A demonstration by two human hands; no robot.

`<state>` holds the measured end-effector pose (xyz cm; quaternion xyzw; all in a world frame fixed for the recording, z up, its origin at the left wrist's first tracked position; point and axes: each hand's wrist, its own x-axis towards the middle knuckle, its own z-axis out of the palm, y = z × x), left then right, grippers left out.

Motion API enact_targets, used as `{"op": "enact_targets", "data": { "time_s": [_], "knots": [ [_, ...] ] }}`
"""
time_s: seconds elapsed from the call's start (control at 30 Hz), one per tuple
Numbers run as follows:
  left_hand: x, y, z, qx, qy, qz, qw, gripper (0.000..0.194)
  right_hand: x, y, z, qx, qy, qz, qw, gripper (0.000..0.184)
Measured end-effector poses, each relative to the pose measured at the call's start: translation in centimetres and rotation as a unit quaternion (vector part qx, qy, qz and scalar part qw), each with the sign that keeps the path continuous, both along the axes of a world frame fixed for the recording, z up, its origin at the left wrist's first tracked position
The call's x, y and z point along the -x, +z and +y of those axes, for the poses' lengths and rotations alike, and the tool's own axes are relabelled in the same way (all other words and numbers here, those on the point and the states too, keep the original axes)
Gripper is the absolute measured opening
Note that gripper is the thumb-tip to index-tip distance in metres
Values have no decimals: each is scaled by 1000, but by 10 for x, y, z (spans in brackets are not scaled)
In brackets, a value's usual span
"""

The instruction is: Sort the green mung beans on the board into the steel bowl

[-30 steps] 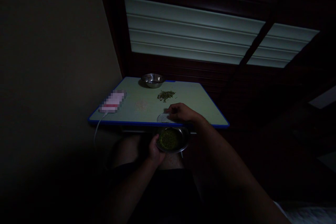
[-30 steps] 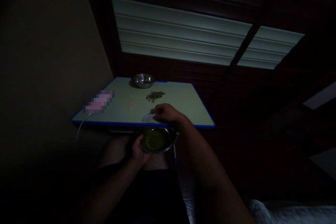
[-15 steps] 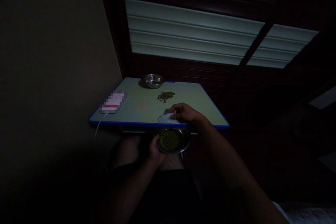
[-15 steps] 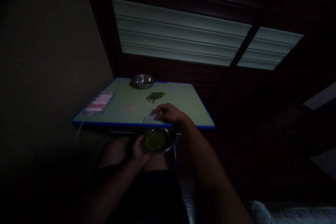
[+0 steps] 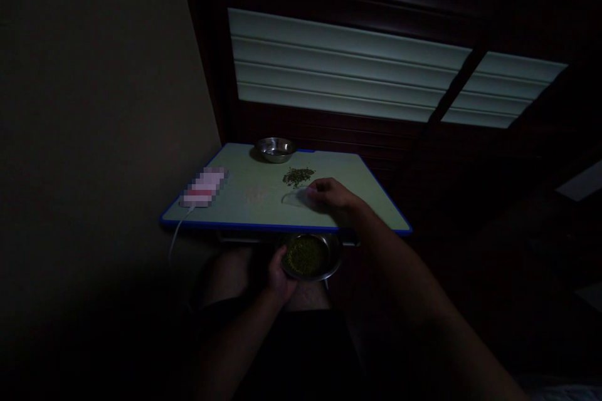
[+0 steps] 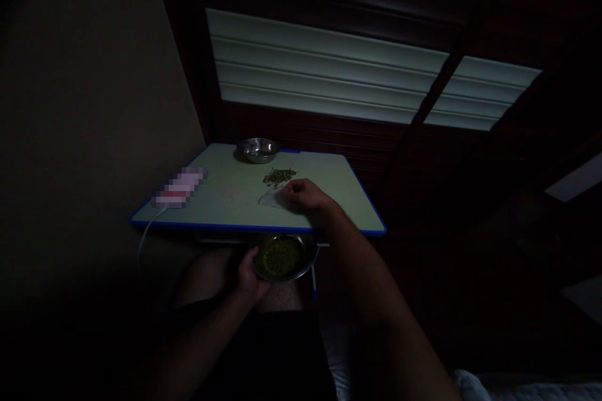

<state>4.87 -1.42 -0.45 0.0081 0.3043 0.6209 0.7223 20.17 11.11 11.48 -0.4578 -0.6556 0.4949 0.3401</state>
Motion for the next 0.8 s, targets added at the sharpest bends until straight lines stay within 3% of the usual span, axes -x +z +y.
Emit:
{"op": "enact_targets", "data": {
  "time_s": [0.13, 0.27, 0.4, 0.57, 0.8],
  "knots": [
    [0, -1, 0, 3, -9, 7, 1000, 23, 8, -11, 25, -68, -181, 57, 979, 24],
    [0, -1, 0, -11, -7, 6, 1000, 24, 8, -30, 38, -203, -295, -28, 933, 16],
    [0, -3, 0, -18, -10, 10, 1000, 25, 6, -33, 33, -274, -299, -165, 899, 16],
    [1, -3, 0, -9, -12, 16, 1000, 24, 9, -24, 23, -256, -308, -276, 874, 23],
    [3, -5, -1, -19, -30, 14, 999, 26, 12, -21, 21, -243, -304, -351, 852, 25]
  ]
}}
